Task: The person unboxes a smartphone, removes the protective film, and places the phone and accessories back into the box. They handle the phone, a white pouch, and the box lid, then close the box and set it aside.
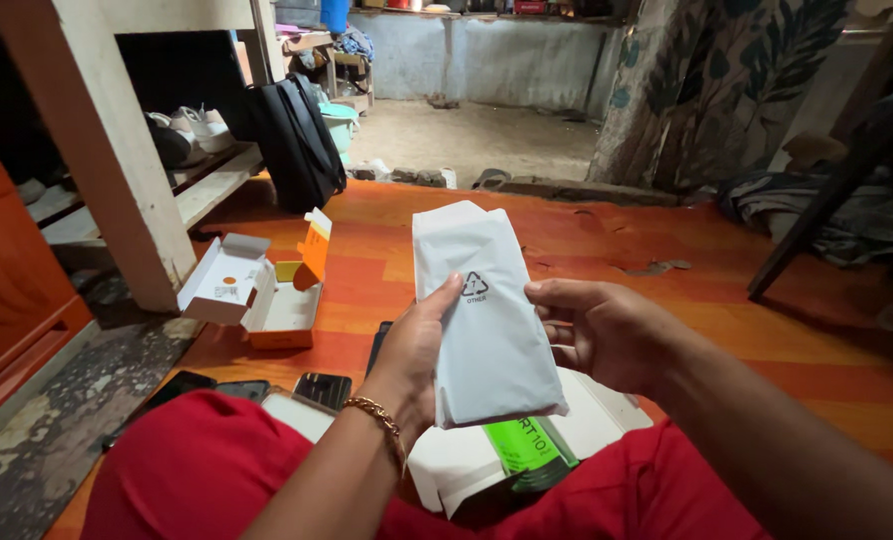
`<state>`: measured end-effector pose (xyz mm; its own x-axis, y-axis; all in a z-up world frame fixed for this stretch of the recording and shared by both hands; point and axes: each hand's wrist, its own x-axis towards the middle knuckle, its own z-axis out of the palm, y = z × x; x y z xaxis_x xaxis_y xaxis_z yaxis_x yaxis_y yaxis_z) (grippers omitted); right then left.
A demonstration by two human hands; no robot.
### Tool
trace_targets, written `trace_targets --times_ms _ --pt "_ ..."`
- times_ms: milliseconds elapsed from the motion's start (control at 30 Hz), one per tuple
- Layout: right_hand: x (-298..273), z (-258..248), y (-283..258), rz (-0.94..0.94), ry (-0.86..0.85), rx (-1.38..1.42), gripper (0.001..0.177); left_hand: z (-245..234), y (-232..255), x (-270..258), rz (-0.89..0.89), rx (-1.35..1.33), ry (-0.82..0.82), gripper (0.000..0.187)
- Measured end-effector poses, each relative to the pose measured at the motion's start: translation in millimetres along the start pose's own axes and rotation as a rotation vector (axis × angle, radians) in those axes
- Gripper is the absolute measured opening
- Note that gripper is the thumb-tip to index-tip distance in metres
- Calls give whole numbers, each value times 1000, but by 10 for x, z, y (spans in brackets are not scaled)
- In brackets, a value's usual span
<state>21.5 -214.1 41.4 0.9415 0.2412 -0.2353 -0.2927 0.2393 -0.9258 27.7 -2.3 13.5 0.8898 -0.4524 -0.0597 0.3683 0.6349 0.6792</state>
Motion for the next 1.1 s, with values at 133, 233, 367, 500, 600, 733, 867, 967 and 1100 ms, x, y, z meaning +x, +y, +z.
trace_targets --times_ms 133,233,367,500,600,733,867,967,1100 --pt "140 -76 -53 18 31 1 16 -7 37 169 -46 -47 -62 49" --pt "265 -176 -93 17 -17 1 18 10 74 312 -51 -51 -78 49" --pt "450 -269 -140 31 -136 79 16 -6 133 518 -101 -34 23 49" --pt "567 -269 -129 86 77 7 16 -123 161 707 -108 23 41 49" --pt "680 -261 -80 114 134 6 17 -265 169 849 -117 46 62 49" --pt "832 -362 90 171 125 11 24 -529 158 946 -148 6 78 50" --pt "951 -674 264 205 260 -47 27 -779 169 1020 -157 26 177 50" --pt "1022 -961 431 214 327 -20 27 -1026 184 994 -141 12 204 49" --pt "1104 -1320 683 257 437 32 31 -1350 219 916 -136 -1 248 54"
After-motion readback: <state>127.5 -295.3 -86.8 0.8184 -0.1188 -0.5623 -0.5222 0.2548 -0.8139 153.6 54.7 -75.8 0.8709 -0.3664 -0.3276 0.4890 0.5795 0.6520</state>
